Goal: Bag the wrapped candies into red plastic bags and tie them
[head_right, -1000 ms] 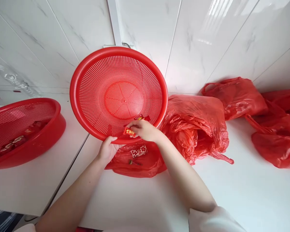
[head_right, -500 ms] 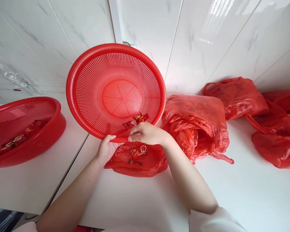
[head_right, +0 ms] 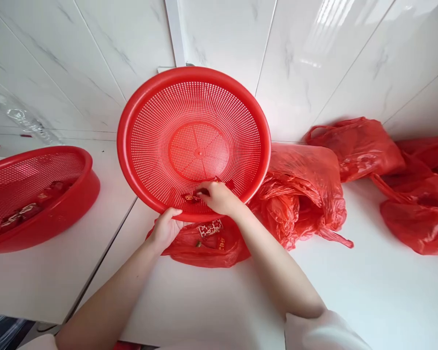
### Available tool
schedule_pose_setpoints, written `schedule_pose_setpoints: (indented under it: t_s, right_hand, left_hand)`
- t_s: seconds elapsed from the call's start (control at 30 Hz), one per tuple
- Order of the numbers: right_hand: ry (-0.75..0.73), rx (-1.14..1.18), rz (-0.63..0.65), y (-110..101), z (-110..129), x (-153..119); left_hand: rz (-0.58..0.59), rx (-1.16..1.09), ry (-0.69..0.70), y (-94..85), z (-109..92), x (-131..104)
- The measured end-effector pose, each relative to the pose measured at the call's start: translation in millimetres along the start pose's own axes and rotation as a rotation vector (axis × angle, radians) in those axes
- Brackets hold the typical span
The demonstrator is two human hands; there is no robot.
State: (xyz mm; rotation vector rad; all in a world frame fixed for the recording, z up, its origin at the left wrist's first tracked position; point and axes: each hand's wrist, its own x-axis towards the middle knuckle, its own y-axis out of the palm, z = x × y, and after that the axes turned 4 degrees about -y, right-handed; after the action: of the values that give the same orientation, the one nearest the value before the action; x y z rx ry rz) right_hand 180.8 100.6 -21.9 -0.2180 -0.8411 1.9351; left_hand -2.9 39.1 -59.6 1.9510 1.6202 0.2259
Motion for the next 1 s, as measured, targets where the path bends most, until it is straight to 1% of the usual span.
schedule_pose_setpoints:
  t_s: [0.07,0.13,0.17,0.23,0.37,0.43,0.47,0.53,0.57,0.6,0.63,0.7,0.73,0.77,0.8,0.9,1.0]
  right_hand:
    - [0.027,0.222,-0.036,-5,1,1]
    - [0.033,0.440,-0.028,-8,2,1]
    - [0.033,0.514,-0.013,-9,3,2]
    - [0.035,0.578,0.007,-12,5,1]
    - [0.061,0.589,0.056,-20,11,-4]
    - [0.059,0.552,0.145,-28,16,-10]
    - [0.045,0.509,0.220,-33,19,-13]
    - [-0.011,0.380,0.360,-40,25,-18]
    - [-0.042,0.310,0.390,-42,27,-19]
    - [-0.068,0.245,0.367,-42,29,-20]
    - [-0.092,0.185,0.299,-40,29,-19]
    - [-0.120,0.067,0.102,-30,26,-15]
    - [-0.130,0.008,0.033,-24,23,-13]
    - [-0.136,-0.050,0.005,-17,20,-10]
    - [-0.136,-0.104,0.013,-10,16,-8]
    - [-0.130,-0.213,0.107,4,8,-4]
    - [-0.185,-0.180,0.136,6,5,-3]
  left_hand:
    - [-0.006,-0.008,-0.002,-1.0,-1,1]
    - [-0.024,-0.022,0.008,-1.4,-4,2]
    - [-0.037,-0.032,0.016,-1.3,-5,3]
    - [-0.057,-0.048,0.032,-0.9,-8,4]
    - [-0.054,-0.076,0.042,-0.9,-12,4]
    - [-0.058,-0.082,0.026,-1.9,-12,3]
    - [-0.057,-0.082,0.005,-2.4,-12,3]
    - [-0.049,-0.078,-0.033,-3.1,-12,3]
    - [-0.043,-0.072,-0.039,-3.1,-12,3]
    - [-0.034,-0.067,-0.031,-2.8,-12,2]
    - [-0.022,-0.061,-0.012,-2.3,-12,2]
    - [-0.005,-0.050,0.041,-1.1,-11,2]
    - [-0.001,-0.044,0.058,-0.6,-9,1]
    - [0.002,-0.038,0.061,-0.5,-8,1]
    - [-0.001,-0.029,0.055,-0.6,-6,1]
    - [-0.009,-0.001,0.025,-2.8,-1,1]
    - [-0.005,0.009,0.031,-5.0,0,3]
